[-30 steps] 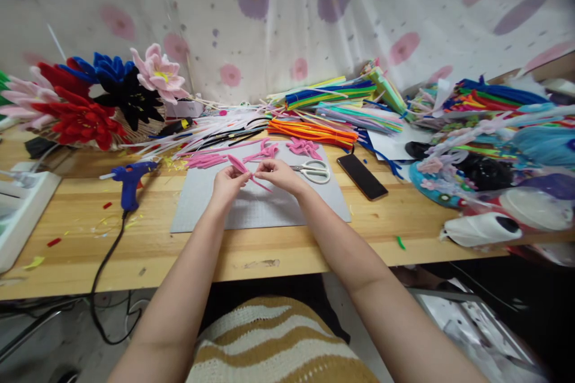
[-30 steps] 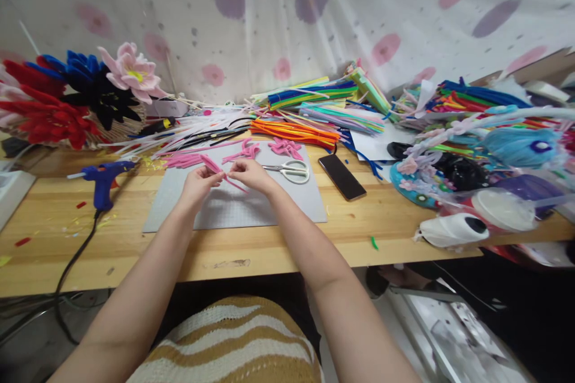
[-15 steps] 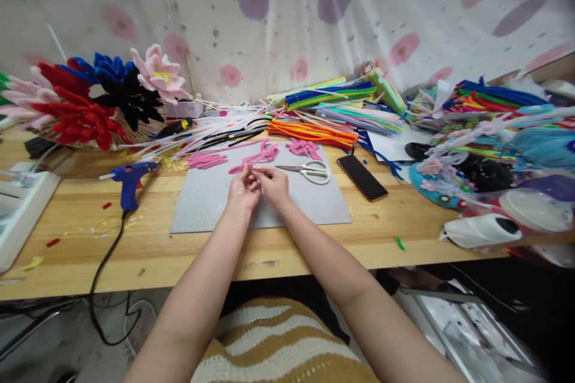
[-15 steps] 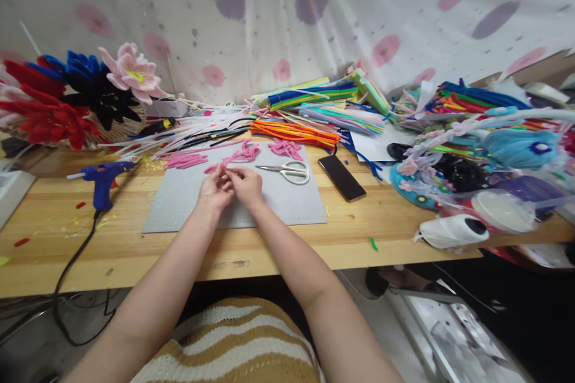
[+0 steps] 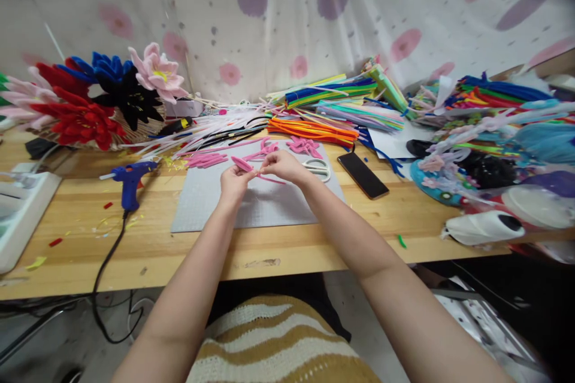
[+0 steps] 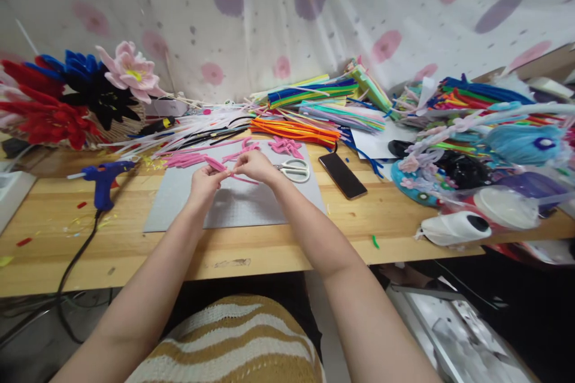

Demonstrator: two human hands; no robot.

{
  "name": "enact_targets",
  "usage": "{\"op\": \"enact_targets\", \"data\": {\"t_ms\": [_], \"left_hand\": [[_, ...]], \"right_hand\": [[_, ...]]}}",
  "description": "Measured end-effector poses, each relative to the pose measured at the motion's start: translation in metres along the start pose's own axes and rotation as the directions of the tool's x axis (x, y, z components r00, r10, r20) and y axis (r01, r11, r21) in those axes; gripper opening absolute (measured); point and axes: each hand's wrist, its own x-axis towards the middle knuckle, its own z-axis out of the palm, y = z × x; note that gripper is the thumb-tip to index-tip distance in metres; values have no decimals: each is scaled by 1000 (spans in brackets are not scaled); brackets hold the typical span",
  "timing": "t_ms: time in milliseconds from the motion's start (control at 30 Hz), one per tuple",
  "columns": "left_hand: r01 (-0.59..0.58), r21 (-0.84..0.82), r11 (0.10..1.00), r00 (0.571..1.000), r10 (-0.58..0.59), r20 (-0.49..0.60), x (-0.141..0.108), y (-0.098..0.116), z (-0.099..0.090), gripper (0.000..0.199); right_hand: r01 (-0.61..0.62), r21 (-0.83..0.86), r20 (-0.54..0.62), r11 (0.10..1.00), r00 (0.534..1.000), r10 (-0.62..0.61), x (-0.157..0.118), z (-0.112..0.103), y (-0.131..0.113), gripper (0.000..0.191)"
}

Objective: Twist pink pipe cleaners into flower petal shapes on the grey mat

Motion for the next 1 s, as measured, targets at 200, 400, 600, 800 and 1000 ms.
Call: {"op": "enact_targets", "data": {"t_ms": [200,400,600,800,1000], "left_hand": [[-117,-37,992,960,103,-260,2,-11,17,18],[-78,-171,982,978,42,-205,-4,-16,17,19],[-89,-166,982,996,83,-37,-2,-19,2,24],[-65,-175,982,996,74,44,-3,-18,0,26],[-24,-158,987,1000,22,-15,-2,-10,1,23]], "right_hand": [[119,-567,-283,815,901,-329,-23,40,-5,22],[174,-447,-289,878,900,-325,-31,42,14,29],[145,101,-303,984,947,-108,-14,1,21,25],[-25,311,210,950,977,-43,-10,-1,16,28],[-35,285,115,958,993,2,-5,17,18,28]]}}
